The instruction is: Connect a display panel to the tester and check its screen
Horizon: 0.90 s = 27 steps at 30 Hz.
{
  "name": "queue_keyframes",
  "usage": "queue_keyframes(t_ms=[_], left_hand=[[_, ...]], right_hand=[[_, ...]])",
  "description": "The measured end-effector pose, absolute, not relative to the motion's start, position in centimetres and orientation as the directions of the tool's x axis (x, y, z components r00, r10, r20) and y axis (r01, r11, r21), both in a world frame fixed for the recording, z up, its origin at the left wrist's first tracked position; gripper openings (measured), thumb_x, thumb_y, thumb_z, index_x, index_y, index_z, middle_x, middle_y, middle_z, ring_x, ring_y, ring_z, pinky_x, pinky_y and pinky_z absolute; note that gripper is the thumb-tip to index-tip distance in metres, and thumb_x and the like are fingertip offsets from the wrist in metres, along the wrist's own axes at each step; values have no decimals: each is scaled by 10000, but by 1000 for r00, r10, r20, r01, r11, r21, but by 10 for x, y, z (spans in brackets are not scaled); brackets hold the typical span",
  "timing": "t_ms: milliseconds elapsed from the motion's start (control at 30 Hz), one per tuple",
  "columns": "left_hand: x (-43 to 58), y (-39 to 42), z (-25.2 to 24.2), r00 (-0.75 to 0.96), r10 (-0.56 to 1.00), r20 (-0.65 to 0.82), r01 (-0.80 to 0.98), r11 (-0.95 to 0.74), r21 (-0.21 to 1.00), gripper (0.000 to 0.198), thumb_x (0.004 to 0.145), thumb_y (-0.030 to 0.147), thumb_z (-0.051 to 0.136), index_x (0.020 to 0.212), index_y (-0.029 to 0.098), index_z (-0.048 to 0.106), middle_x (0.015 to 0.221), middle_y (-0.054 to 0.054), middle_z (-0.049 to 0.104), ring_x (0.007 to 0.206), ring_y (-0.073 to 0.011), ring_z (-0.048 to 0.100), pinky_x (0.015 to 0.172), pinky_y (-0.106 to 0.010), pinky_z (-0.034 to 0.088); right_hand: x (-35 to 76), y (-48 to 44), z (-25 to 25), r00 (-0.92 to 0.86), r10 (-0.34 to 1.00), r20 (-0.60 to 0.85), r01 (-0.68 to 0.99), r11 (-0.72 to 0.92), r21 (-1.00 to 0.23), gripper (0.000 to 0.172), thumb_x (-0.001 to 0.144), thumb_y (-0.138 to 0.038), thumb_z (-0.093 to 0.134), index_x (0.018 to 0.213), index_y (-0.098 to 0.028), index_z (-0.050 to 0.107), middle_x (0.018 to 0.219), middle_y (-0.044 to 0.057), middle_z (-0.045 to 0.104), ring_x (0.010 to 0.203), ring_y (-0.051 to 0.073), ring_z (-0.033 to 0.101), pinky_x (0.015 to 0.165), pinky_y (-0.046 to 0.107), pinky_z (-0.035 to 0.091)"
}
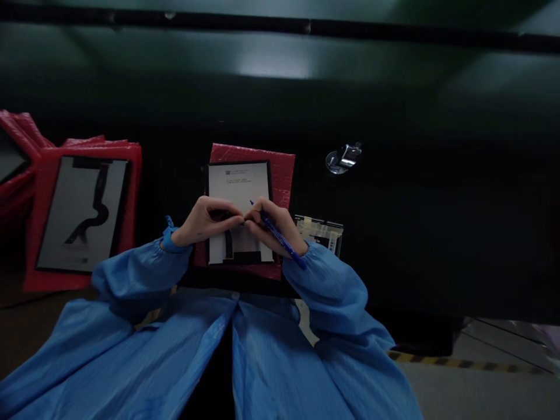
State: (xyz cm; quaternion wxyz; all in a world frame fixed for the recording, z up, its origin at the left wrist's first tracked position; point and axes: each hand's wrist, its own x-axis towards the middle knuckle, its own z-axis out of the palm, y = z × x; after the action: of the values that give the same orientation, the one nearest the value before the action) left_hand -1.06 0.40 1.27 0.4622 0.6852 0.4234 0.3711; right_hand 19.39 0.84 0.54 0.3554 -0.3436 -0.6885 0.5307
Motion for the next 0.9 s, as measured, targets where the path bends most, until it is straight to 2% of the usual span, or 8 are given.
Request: queue_keyframes(t_ms=[133, 233, 300, 367, 467, 567, 733, 900], left_hand=[[-32, -8, 32, 111, 984, 142, 466, -178, 867, 323, 954, 449, 577, 993, 172, 738, 753, -20, 699, 524, -98, 449, 504, -245, 335], [-51, -38, 42, 77, 996, -35, 609, -19, 793, 359, 991, 480, 500, 922, 187, 696, 721, -7, 673, 602, -133, 562, 563, -249, 383], [-58, -62, 41, 133, 972, -195, 667, 58, 743, 348, 991, 473, 497, 894, 194, 681, 647, 12, 635, 581, -144, 573, 561, -257, 382], [-60, -80, 33, 146, 941, -305, 684, 127, 719, 324, 991, 459, 492, 942, 194, 672, 631, 17, 623, 555, -148, 563, 546, -263, 373], [-59, -91, 17, 132, 901, -413, 632, 244, 735, 336, 972, 475, 498, 1013, 174, 641, 680, -3, 637, 594, -161, 578, 551, -264, 393], [-60, -88, 7, 141, 869, -475, 530, 339, 778, 397, 950, 517, 491, 992, 147, 627, 756, -33, 636, 673, -170, 590, 602, -269, 437], [-49, -86, 31, 196, 903, -383, 321, 309, 895, 427, 993, 531, 407, 905, 151, 583, 766, -12, 573, 701, -136, 536, 649, -247, 447], [-16, -77, 57, 466, 879, -100, 347, -78, 935, 372, 1046, 432, 350, 1074, 166, 608, 953, -54, 685, 856, -159, 640, 783, -248, 479]], right_hand=[[202, -2, 16, -298, 915, 272, 138, 324, -936, 237, 949, -483, 640, 953, -254, 580, 1046, 54, 723, 828, 197, 685, 747, 346, 568], [212, -31, 20, -125, 924, 362, 237, 382, -893, 183, 1042, -345, 473, 1156, -317, 614, 944, 34, 746, 708, 207, 690, 675, 380, 597], [215, -55, 15, -273, 890, 364, 320, 441, -838, 308, 1037, -201, 442, 1248, -343, 616, 903, 19, 758, 691, 206, 711, 723, 396, 622], [212, -75, 4, -445, 828, 341, 382, 520, -764, 420, 1011, -124, 451, 1350, -338, 575, 1105, 45, 755, 964, 247, 742, 894, 442, 619], [199, -92, -16, -529, 789, 312, 477, 580, -661, 584, 981, -141, 539, 1526, -295, 394, 1424, 99, 599, 1347, 312, 552, 1100, 541, 514], [183, -99, -28, -549, 778, 305, 547, 610, -573, 743, 973, -211, 592, 1613, -244, 215, 1478, 135, 541, 1394, 343, 494, 1140, 605, 451], [169, -104, -29, -417, 778, 470, 610, 623, -490, 789, 945, -312, 668, 1608, -181, 259, 1456, 141, 564, 1315, 358, 573, 1071, 530, 519], [184, -100, -26, -174, 767, 618, 701, 537, -469, 510, 974, -148, 592, 1471, -238, 523, 1346, 106, 658, 1075, 318, 715, 811, 380, 593]])
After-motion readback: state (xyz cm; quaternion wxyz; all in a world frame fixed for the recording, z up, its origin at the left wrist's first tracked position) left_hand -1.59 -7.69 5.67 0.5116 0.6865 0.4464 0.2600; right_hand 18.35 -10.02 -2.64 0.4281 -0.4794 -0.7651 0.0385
